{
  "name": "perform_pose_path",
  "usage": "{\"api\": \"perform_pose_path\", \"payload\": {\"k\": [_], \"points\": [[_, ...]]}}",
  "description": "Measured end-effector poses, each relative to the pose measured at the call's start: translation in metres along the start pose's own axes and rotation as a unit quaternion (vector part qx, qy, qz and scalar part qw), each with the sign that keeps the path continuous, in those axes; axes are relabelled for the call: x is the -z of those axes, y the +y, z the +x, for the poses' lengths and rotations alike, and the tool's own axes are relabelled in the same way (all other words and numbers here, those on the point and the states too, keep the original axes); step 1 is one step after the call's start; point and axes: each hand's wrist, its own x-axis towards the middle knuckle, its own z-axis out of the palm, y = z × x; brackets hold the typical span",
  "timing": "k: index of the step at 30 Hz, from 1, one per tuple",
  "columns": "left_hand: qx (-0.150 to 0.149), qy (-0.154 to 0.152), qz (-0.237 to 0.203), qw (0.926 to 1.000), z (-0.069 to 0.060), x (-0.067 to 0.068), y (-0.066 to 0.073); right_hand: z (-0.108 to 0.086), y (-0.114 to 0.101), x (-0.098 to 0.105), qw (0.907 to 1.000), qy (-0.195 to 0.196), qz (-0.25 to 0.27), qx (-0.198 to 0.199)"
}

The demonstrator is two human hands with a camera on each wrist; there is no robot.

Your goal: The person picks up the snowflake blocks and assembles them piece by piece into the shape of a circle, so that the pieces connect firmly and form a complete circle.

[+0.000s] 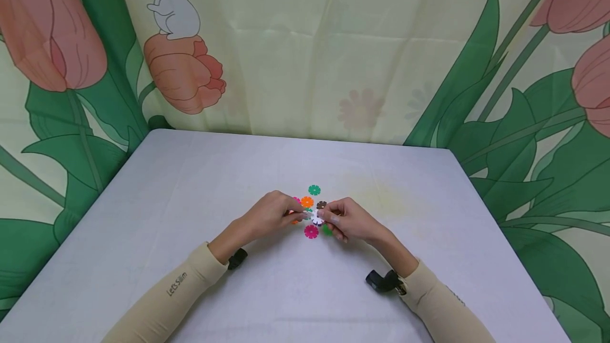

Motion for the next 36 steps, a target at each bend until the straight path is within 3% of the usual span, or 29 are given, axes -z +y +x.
{"api": "perform_pose_path", "payload": {"k": [6,11,19,25,29,33,36], "points": [[-0.008,0.001,-0.001,1.0,0.0,-0.0015,-0.0023,-0.0009,0.0013,-0.0025,0.9998,-0.002,0.019,0.007],[0.006,0.003,-0.009,0.9999,-0.0006,0.0008,-0.0045,-0.0006,-0.0015,-0.0045,0.9997,-0.005,0.022,0.008],[0.014,-0.007,-0.031,0.9994,-0.0008,0.0033,-0.0037,0.0015,0.0008,-0.0039,0.998,-0.052,-0.035,0.004],[0.059,-0.033,-0.075,0.9949,-0.0011,0.0027,-0.0052,0.0013,0.0015,-0.0024,0.9977,-0.047,-0.036,0.033],[0.098,-0.078,-0.16,0.9792,-0.0017,0.0007,-0.0066,0.0012,0.0011,-0.0013,0.9974,-0.045,-0.008,0.056],[0.126,-0.12,-0.261,0.9495,-0.0006,-0.0034,-0.0063,0.0017,0.001,-0.0019,0.9967,-0.05,-0.008,0.064],[0.153,-0.127,-0.309,0.9301,0.0005,-0.0055,-0.0053,0.0021,0.0017,-0.0027,0.9968,-0.048,-0.013,0.063]]}}
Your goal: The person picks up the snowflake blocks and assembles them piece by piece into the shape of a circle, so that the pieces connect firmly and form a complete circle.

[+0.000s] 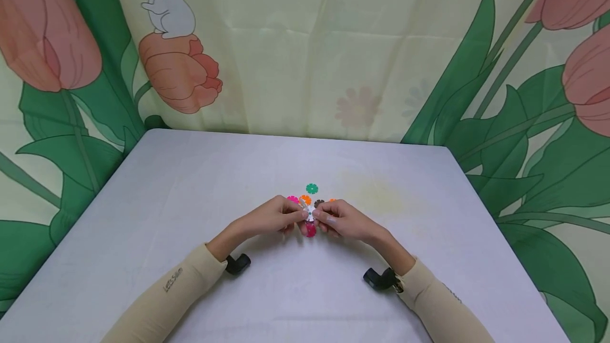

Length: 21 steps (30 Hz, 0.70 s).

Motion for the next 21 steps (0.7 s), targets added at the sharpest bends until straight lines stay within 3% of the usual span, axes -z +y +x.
{"api": "perform_pose_path", "payload": {"k": [5,10,13,16,21], "points": [[0.031,0.014,-0.043,0.9985,0.001,-0.002,0.001,0.0,0.0,-0.002,1.0,0.002,-0.003,-0.004],[0.037,0.035,-0.038,0.998,0.002,-0.002,-0.001,0.001,-0.001,0.001,0.9995,0.013,-0.023,-0.014],[0.041,0.047,-0.036,0.9974,0.002,-0.001,-0.001,0.001,0.0,0.007,0.9968,0.047,-0.055,-0.034],[0.046,0.051,-0.038,0.9969,0.003,0.0,-0.002,-0.001,0.003,0.015,0.987,0.106,-0.102,-0.065],[0.053,0.059,-0.046,0.9958,0.001,0.001,-0.002,-0.006,0.009,0.028,0.9594,0.185,-0.174,-0.124]]}}
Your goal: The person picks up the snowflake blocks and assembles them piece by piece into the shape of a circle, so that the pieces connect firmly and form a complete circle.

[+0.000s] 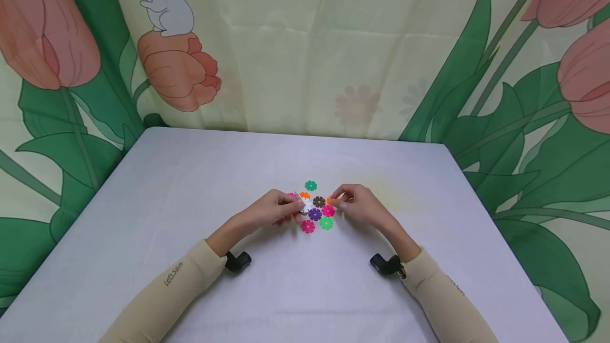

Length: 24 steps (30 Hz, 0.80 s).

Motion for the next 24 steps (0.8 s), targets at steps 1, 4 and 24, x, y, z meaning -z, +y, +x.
{"api": "perform_pose_path", "payload": {"k": [1,4,24], "points": [[0.002,0.002,-0.004,1.0,0.0,0.0,0.0,0.001,0.002,0.002,0.9999,0.006,-0.013,-0.008],[0.0,0.003,-0.01,0.9999,-0.001,0.001,0.001,0.003,0.006,0.005,0.9989,0.007,-0.041,-0.023],[-0.004,0.007,-0.009,0.9999,-0.003,0.003,0.002,0.002,0.011,-0.006,0.9928,0.019,-0.117,0.017]]}}
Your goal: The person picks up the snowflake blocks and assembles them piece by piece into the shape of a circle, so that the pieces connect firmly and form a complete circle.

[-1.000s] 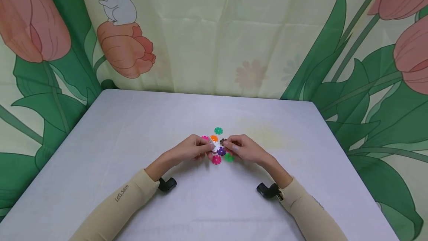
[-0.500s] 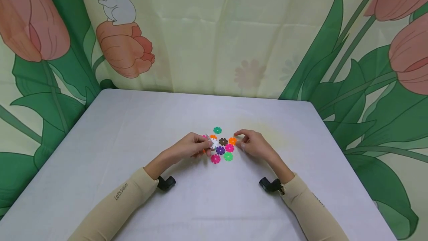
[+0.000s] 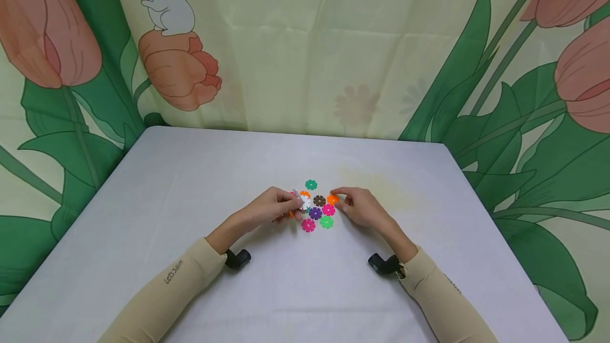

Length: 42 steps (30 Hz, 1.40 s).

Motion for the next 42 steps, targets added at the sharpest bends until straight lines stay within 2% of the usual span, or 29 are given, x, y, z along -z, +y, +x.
{"api": "perform_pose_path", "payload": {"k": [6,18,28,42], "points": [[0.005,0.007,-0.003,1.0,0.0,0.0,0.0,0.0,-0.002,0.001,0.9999,0.005,0.006,-0.009],[0.001,0.009,-0.009,0.9999,-0.001,0.0,0.001,-0.002,-0.004,0.003,0.9978,0.017,0.038,-0.052],[-0.003,0.004,-0.015,0.9999,-0.001,0.002,-0.001,-0.002,-0.002,0.008,0.999,0.013,0.022,-0.037],[0.005,0.003,-0.019,0.9998,0.0,0.003,-0.002,-0.001,-0.005,0.013,0.9953,-0.013,0.082,-0.05]]}}
